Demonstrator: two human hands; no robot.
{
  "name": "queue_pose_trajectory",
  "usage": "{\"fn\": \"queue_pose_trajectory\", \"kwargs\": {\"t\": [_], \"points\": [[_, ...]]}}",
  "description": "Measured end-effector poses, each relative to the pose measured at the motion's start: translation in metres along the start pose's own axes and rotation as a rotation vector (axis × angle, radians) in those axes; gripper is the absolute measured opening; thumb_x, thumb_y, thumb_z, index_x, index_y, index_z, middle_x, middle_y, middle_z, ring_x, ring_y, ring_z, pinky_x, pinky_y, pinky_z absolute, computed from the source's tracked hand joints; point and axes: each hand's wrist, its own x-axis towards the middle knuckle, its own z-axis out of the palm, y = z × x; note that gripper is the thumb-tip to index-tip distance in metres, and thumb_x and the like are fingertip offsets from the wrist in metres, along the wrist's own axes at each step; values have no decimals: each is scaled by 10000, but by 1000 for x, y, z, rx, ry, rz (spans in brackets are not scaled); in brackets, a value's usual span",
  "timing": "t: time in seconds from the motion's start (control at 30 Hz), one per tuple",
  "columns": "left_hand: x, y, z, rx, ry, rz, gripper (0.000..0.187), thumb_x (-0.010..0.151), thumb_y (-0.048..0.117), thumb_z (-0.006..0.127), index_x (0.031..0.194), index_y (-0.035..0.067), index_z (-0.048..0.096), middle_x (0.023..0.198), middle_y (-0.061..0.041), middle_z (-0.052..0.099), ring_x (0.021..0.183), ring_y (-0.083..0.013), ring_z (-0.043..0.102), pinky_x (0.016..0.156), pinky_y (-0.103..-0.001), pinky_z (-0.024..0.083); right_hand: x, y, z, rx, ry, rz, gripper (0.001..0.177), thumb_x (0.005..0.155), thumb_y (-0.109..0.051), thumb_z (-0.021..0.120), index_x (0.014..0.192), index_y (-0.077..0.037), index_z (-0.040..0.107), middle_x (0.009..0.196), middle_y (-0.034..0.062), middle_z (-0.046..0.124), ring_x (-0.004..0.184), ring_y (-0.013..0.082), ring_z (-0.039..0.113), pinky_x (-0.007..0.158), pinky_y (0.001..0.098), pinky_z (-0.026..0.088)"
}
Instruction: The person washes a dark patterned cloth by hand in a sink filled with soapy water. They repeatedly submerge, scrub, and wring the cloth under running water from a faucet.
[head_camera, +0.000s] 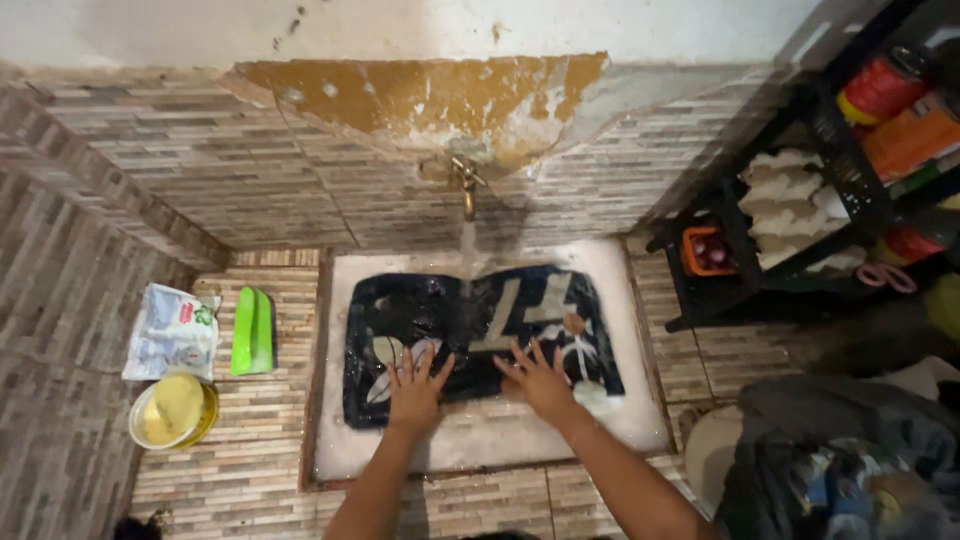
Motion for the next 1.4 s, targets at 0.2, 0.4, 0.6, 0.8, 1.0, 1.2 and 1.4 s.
{"fn": "queue_pose_trajectory", "kwargs": {"t": [0.2,0.4,0.6,0.8,1.0,1.2,1.4], "points": [[67,-20,52,-127,287,-5,411,898,318,729,1265,166,627,1316,-59,584,1234,-304,587,1028,-469,523,42,34,-33,445,-55,143,505,907,-342,733,1395,-254,634,1275,75,675,1208,325,661,1024,480,557],[66,-22,50,181,452,3,357,816,125,717,1148,170,593,1133,-57,573,1086,-295,598,869,-477,544,22,9,-92,-25,160,191,605,717,-60,744,1290,-185,597,1129,95,608,1059,331,596,840,506,528],[26,-35,21,72,211,-217,593,724,257,771,1271,150,569,1333,-95,557,1195,-317,563,981,-510,493,10,36,-91,276,67,423,518,764,2,661,1252,-142,565,1098,185,687,968,414,687,801,510,551],[28,-73,15,52,443,-150,395,829,169,649,1215,89,621,1118,-121,701,1024,-334,675,951,-507,536,5,65,-124,252,385,354,380,828,-25,605,1163,-185,687,1040,146,759,929,383,725,828,497,571],[10,-86,-86,-84,661,116,302,910,38,537,1188,67,650,999,-149,723,933,-354,686,816,-483,556,-3,60,-224,359,371,448,394,879,-82,615,1259,-173,661,960,199,723,823,420,699,727,527,550],[-44,-55,-216,-251,634,179,362,805,199,724,1152,124,657,989,-187,735,897,-425,683,741,-531,532,-20,48,-331,303,424,372,337,918,-127,622,1254,-152,638,787,172,693,706,376,690,630,488,531],[-85,-43,-269,-297,268,34,294,849,192,724,1142,219,713,865,-207,733,869,-424,708,783,-515,560,-41,44,-377,458,343,418,228,885,-177,624,1081,-118,725,671,185,659,529,327,663,554,449,513]]}}
